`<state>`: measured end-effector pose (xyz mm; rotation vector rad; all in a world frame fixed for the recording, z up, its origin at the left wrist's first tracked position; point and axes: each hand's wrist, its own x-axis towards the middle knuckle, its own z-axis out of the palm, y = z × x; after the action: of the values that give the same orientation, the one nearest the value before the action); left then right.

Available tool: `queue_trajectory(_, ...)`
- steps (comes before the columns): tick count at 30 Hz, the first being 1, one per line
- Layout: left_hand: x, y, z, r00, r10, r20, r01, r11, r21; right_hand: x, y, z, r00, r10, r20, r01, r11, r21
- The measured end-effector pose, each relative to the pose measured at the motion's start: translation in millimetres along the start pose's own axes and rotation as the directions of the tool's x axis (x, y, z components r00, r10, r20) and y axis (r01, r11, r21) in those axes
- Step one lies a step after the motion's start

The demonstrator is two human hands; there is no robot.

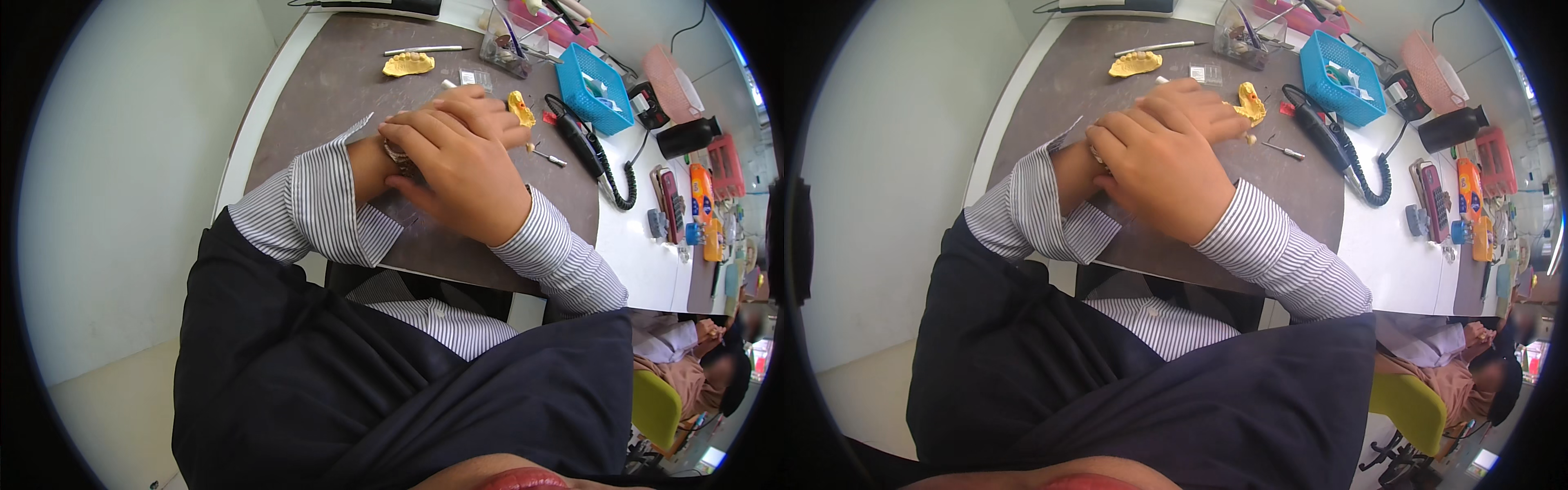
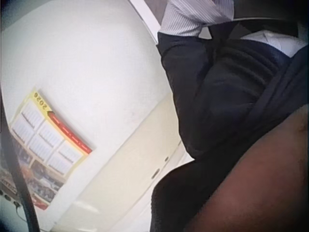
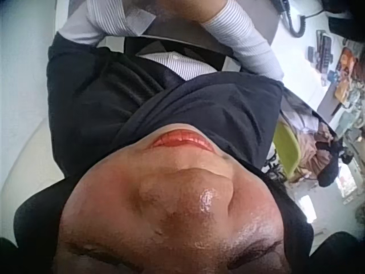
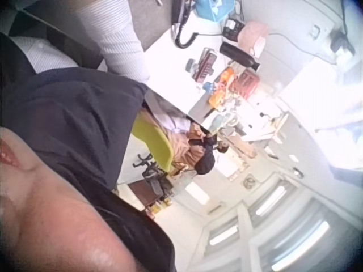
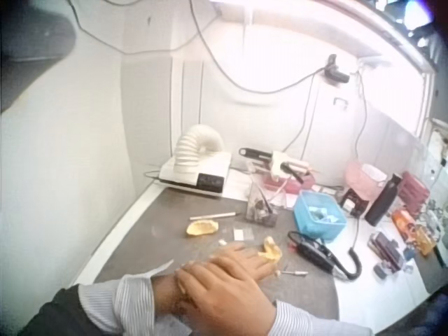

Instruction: The person uses a manual handpiece to shape a small, tooth-like object held in their left hand. They then switch to a powered rotary tool to further refine the object's surface, occasionally pausing to inspect the work.

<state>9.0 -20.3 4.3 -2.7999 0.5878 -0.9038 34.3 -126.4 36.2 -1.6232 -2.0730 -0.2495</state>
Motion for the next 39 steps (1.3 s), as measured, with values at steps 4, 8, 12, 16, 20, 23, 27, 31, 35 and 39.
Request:
queue_trajectory(4, 5, -7, -4, 0.986, -0.163, -0.020, 0.155, 0.964, -0.217, -5, 12, 10, 0.997, -0.058, -0.049, 0.061, 0.996, 0.064)
queue_trajectory(8, 7, -9, -7, 0.884, -0.463, 0.059, 0.398, 0.681, -0.615, -4, 11, 7, 0.990, -0.102, -0.096, 0.111, 0.990, 0.085)
queue_trajectory(12, 0, -18, 2, 0.833, -0.553, -0.014, 0.448, 0.689, -0.570, -23, 11, -13, 0.984, 0.005, -0.175, 0.024, 0.986, 0.166)
queue_trajectory(16, 2, -15, 0, 0.837, -0.500, -0.222, 0.370, 0.816, -0.444, -66, 38, -14, 0.918, 0.391, -0.062, -0.358, 0.887, 0.292)
queue_trajectory(20, 8, 5, -6, 0.847, -0.447, -0.289, 0.279, 0.836, -0.473, -66, 49, 8, 0.766, 0.614, -0.192, -0.353, 0.651, 0.672)
queue_trajectory(23, 10, 16, -10, 0.854, -0.392, -0.344, 0.218, 0.867, -0.448, -74, 52, 14, 0.854, 0.491, -0.171, -0.285, 0.717, 0.636)
queue_trajectory(27, 8, 27, -13, 0.879, -0.345, -0.330, 0.192, 0.888, -0.417, -86, 52, 18, 0.864, 0.500, -0.055, -0.291, 0.586, 0.756)
queue_trajectory(31, 7, 30, -14, 0.879, -0.333, -0.342, 0.173, 0.890, -0.421, -81, 47, 11, 0.841, 0.538, -0.046, -0.301, 0.537, 0.788)
queue_trajectory(35, 6, 31, -10, 0.880, -0.329, -0.342, 0.165, 0.888, -0.428, -89, 57, 19, 0.816, 0.569, -0.105, -0.343, 0.623, 0.703)
queue_trajectory(39, 3, 30, -7, 0.889, -0.299, -0.347, 0.144, 0.901, -0.409, -87, 56, 11, 0.819, 0.573, -0.005, -0.411, 0.593, 0.692)
